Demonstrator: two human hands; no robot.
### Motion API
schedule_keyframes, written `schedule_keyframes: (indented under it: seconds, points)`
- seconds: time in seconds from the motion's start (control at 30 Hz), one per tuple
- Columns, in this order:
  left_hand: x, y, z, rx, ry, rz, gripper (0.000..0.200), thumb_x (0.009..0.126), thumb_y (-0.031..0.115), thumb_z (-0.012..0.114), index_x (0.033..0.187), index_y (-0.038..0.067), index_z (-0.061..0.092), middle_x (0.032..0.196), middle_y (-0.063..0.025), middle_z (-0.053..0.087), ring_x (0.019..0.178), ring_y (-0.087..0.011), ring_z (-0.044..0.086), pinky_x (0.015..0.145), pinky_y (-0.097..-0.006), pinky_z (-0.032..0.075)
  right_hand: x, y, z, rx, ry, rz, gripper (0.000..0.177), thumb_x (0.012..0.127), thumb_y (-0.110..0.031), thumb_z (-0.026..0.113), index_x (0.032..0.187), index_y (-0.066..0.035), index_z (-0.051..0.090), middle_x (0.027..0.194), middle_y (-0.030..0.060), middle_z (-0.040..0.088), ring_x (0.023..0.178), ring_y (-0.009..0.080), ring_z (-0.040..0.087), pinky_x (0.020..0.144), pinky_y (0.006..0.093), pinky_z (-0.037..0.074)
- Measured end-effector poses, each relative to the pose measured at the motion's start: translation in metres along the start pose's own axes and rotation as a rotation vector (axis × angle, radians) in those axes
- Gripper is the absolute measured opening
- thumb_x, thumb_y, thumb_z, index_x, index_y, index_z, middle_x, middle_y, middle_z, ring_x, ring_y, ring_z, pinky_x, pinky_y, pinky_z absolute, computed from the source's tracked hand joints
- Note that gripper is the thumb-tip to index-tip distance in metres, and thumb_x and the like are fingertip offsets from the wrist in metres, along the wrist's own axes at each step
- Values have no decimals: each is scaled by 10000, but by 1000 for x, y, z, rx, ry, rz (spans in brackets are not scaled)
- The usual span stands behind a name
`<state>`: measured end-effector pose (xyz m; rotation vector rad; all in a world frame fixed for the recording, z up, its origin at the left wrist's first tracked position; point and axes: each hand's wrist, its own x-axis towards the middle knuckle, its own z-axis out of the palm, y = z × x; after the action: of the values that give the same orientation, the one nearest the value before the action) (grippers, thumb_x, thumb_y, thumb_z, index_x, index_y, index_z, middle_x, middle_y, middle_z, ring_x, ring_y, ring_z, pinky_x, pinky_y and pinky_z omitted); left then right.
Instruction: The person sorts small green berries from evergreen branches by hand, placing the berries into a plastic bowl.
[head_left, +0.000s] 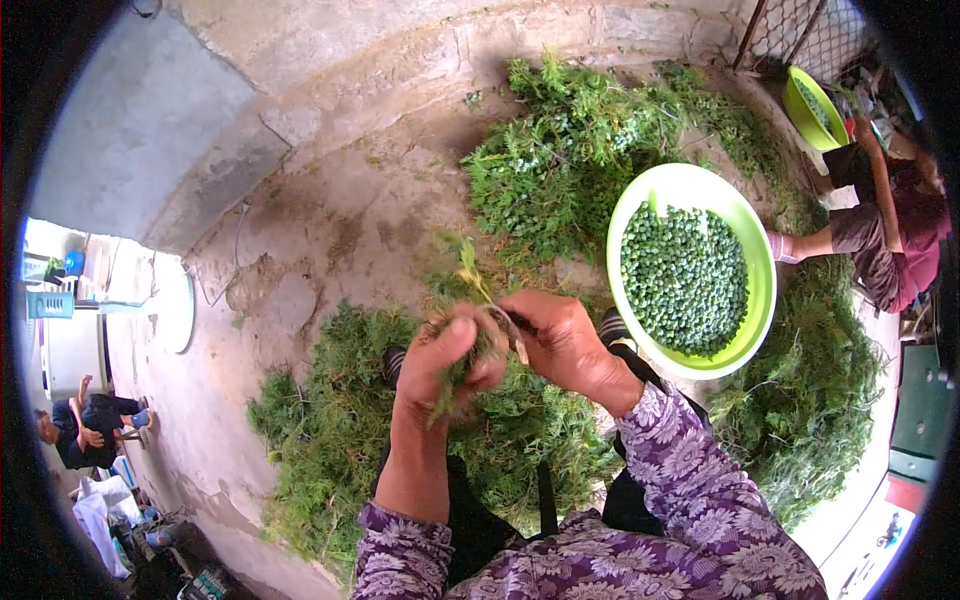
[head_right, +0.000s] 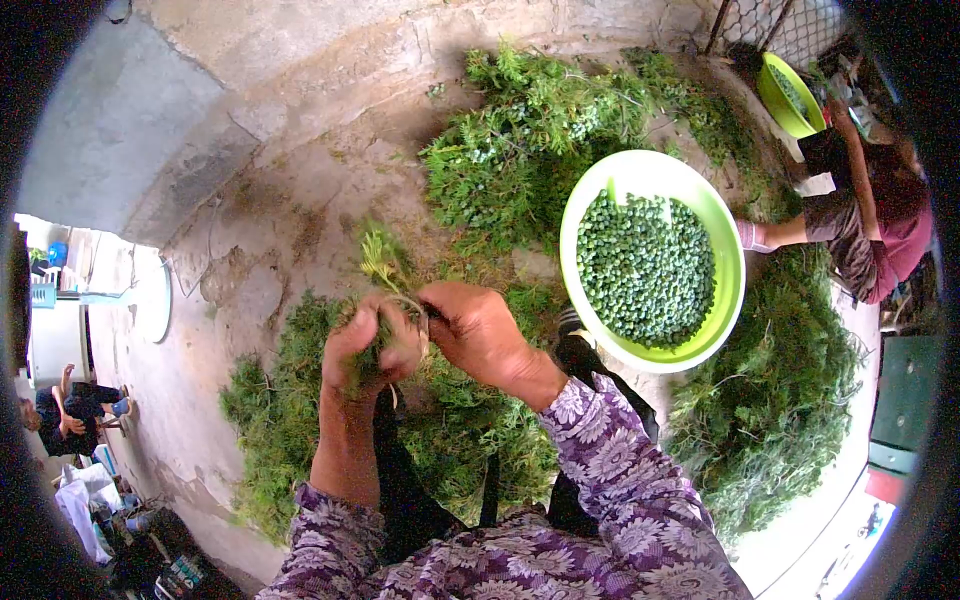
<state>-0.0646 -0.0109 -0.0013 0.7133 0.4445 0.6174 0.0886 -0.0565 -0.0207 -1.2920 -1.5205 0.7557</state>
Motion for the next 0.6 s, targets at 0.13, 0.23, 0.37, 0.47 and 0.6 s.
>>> schedule_keyframes:
  seconds: [0.13, 0.23, 0.37, 0.47, 0.6]
  points:
    - [13, 7, 5, 755, 262, 162, 344, 854, 334, 441, 921, 3, 506, 734, -66, 530, 580, -145, 493, 539, -262, 428, 3, -2, -7, 7, 87, 157, 172, 675, -26, 605, 844, -16, 572, 712, 138, 575, 635, 271, 578, 577, 323, 453]
    - [16, -2, -5, 0, 375, 163, 418, 852, 355, 455, 1116, 31, 453, 1019, -67, 528, 867, -175, 514, 774, -311, 423, 6, -3, -13, 102, 213, 341, 166, 734, -106, 628, 859, -9, 578, 702, 86, 608, 631, 95, 547, 585, 256, 450]
    - [17, -25, 16, 668, 279, 204, 596, 746, 119, 602, 1252, -26, 322, 1115, -88, 492, 992, -147, 480, 852, -282, 376, 6, 1, -7, 334, 215, 399, 173, 734, -102, 623, 881, -20, 586, 720, 80, 607, 637, 98, 549, 592, 255, 453]
    - [23, -29, 21, 490, 273, 133, 565, 766, 107, 578, 1253, -27, 324, 1097, -87, 495, 977, -132, 487, 841, -267, 381, 4, -1, 5, 220, 229, 205, 180, 728, -77, 608, 899, -29, 585, 723, 82, 600, 649, 102, 556, 597, 262, 457]
    - [23, -22, 26, 349, 534, 53, 304, 855, 227, 501, 1042, -13, 512, 933, -57, 561, 859, -122, 510, 768, -250, 403, 3, -10, 6, 191, 120, 167, 229, 711, -42, 584, 939, -22, 567, 770, 133, 596, 687, 166, 592, 625, 282, 466]
